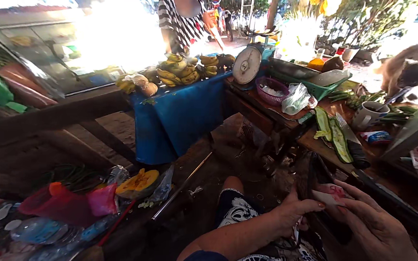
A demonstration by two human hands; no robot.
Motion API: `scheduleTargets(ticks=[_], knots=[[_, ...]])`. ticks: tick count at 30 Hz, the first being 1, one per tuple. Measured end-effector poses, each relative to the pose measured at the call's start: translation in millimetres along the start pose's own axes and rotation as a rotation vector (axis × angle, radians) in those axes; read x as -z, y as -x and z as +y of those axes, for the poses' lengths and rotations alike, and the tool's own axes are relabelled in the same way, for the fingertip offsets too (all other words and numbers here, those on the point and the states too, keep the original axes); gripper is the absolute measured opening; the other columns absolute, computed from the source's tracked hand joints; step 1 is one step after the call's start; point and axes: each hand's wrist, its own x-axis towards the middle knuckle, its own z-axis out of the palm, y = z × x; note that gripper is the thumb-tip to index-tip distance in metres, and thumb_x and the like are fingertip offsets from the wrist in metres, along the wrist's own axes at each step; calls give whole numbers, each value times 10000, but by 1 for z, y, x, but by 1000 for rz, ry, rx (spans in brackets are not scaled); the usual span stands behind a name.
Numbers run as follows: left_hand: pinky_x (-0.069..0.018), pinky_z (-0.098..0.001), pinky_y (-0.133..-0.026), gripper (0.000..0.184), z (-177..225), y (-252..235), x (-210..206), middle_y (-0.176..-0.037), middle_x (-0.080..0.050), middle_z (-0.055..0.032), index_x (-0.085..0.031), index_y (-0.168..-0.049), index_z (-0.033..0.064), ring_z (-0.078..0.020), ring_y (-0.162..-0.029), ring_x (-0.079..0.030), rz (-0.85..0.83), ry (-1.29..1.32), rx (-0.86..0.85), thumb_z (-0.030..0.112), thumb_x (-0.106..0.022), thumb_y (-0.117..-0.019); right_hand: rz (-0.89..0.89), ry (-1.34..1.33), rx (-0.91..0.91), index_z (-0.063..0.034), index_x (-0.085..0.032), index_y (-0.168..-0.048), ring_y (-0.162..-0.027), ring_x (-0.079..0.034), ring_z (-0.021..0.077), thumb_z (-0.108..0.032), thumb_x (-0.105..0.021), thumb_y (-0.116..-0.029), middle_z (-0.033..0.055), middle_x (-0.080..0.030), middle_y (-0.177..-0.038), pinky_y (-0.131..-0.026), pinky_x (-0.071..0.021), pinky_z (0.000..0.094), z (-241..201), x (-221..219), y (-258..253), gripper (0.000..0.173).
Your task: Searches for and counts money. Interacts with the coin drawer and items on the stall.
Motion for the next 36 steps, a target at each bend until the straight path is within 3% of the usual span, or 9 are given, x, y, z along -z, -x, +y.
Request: scheduleTargets(ticks=[6, 9, 15, 18, 22, 25, 27, 30, 36], knots=[[-441, -200, -498, 707, 1, 5, 0, -1004, -659, -29, -273, -1493, 232, -69, -693, -619, 36, 29, -27, 212, -655, -899, 11, 97, 92, -166, -727, -1021, -1352, -565, 205, -245, -554, -1026, 9, -739, -1217, -1195, -371, 511, 6, -8, -1, 191], [-425, -190, -467, 638, -4, 2, 2, -940, -675, -21, -325, -1441, 214, -56, -619, -592, 23, 42, -37, 256, -664, -902, -37, 171, 108, -158, -717, -1012, -1367, -552, 231, -238, -529, -1036, -5, -751, -1174, -1189, -335, 590, 6, -7, 0, 206], [-424, -195, -456, 771, -5, 1, 3, -981, -675, -43, -236, -1502, 232, -70, -620, -600, 44, 52, -13, 288, -688, -880, 0, 184, 95, -120, -733, -1025, -1326, -591, 228, -197, -540, -1033, 19, -763, -1114, -1198, -302, 619, 3, -7, -1, 208], [-437, -196, -455, 764, -5, 0, 4, -961, -665, -32, -244, -1499, 227, -65, -609, -595, 44, 61, -24, 283, -684, -877, 37, 141, 92, -99, -726, -1054, -1298, -610, 216, -189, -534, -1045, 44, -759, -1102, -1204, -308, 601, 0, -6, -4, 213], [-422, -182, -445, 543, -3, 1, 2, -860, -641, -16, -324, -1423, 186, -46, -551, -541, 40, 109, -37, 276, -587, -956, 93, 78, 92, -61, -726, -1057, -1214, -663, 192, -132, -574, -1027, 84, -756, -1093, -1183, -376, 565, -3, -5, -5, 170], [-423, -179, -445, 322, -2, -2, 4, -798, -637, -10, -428, -1298, 157, -38, -532, -528, 36, 177, -67, 280, -507, -1011, 104, 75, 73, -53, -711, -1063, -1117, -687, 136, -101, -582, -1016, 79, -742, -1067, -1145, -449, 467, -3, -1, -5, 145], [-422, -179, -449, 226, -3, -4, 5, -774, -642, -22, -502, -1209, 137, -43, -530, -529, 24, 219, -83, 275, -488, -1031, 87, 64, 46, -35, -723, -1094, -1118, -687, 153, -102, -584, -1015, 96, -743, -1079, -1087, -512, 394, -3, -1, -4, 173], [-415, -182, -457, 188, -3, -6, 7, -763, -643, -17, -528, -1157, 145, -44, -535, -529, 19, 233, -80, 272, -482, -1028, 39, 71, 9, -4, -724, -1158, -1105, -684, 171, -100, -573, -1020, 127, -736, -1119, -1002, -551, 326, -3, -3, -3, 226], [-422, -183, -457, 168, -3, -9, 7, -758, -626, -25, -502, -1170, 137, -51, -534, -528, 21, 276, -83, 249, -457, -1053, 19, 77, -31, 36, -616, -1349, -1049, -695, 144, -68, -588, -1006, 148, -726, -1143, -965, -568, 292, -2, -6, -4, 360]])
